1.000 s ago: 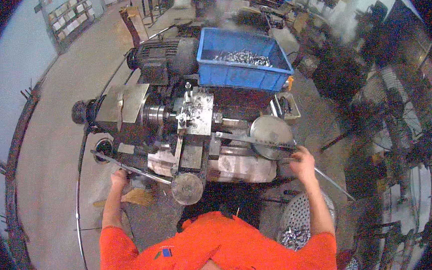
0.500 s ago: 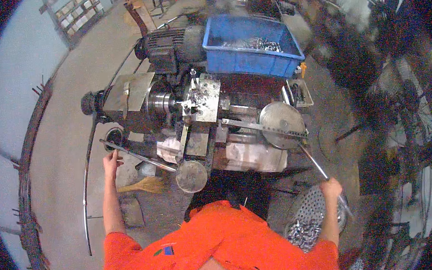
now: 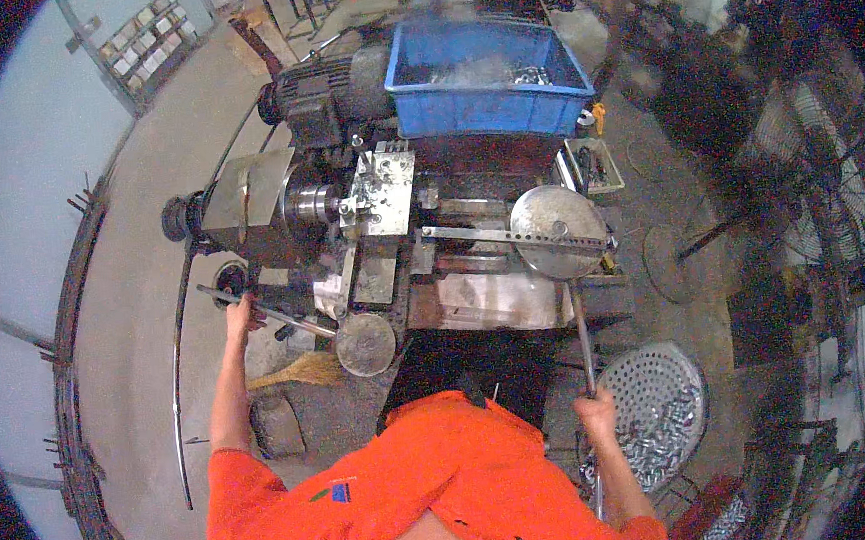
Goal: The person operates a metal turning machine, repeatedly inserting small metal pieces into the chuck, engaging the machine, and removing the processed pieces. The person places the finished pieces into a blue bin and occasionally uses a long metal rod to assist with the process.
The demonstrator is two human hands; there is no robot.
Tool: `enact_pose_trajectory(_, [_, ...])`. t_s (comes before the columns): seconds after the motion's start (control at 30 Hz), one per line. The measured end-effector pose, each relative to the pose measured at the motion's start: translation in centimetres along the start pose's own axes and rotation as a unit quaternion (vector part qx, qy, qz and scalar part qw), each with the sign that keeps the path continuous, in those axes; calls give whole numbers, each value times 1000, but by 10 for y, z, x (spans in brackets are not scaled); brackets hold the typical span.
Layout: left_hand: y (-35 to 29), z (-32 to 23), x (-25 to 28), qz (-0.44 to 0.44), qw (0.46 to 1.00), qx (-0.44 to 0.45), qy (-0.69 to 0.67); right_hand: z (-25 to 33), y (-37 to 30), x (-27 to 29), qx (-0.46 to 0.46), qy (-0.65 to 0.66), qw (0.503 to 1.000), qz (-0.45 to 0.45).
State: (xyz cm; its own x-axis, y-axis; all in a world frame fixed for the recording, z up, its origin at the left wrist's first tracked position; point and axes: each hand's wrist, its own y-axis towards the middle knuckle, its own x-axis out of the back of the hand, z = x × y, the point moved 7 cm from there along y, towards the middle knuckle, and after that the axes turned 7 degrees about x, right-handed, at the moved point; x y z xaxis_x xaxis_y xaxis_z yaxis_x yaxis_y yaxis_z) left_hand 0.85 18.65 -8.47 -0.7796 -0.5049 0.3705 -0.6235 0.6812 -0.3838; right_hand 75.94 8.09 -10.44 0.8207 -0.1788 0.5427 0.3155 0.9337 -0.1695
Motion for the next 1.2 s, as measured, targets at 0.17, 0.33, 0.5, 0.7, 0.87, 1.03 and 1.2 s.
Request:
enact_pose_trajectory(0.17, [4, 4, 4, 11, 999, 24, 32, 3, -1, -4, -22, -4, 999, 26])
enact_pose_trajectory(0.33, [-2, -2, 5, -4, 995, 66, 74, 13, 16, 30, 45, -137, 990, -8])
enact_pose_trajectory(0.5, [12, 10, 10, 16, 995, 67, 69, 1, 109, 113, 129, -452, 878, -88])
enact_pose_trajectory(0.7, [-10, 1, -2, 105, 994, 40, -6, 38, 175, 123, 76, -509, 831, -213])
enact_pose_trajectory(0.87, [18, 65, 26, -9, 997, 11, -78, 64, 117, 63, 231, -404, 845, -264])
enact_pose_trajectory(1.03, [26, 74, -4, -9, 925, -65, 374, 35, 70, 29, 244, -343, 889, -182])
enact_pose_trajectory(1.2, [12, 88, -53, -79, 790, -126, 595, 18, 67, -4, 240, -276, 922, -131])
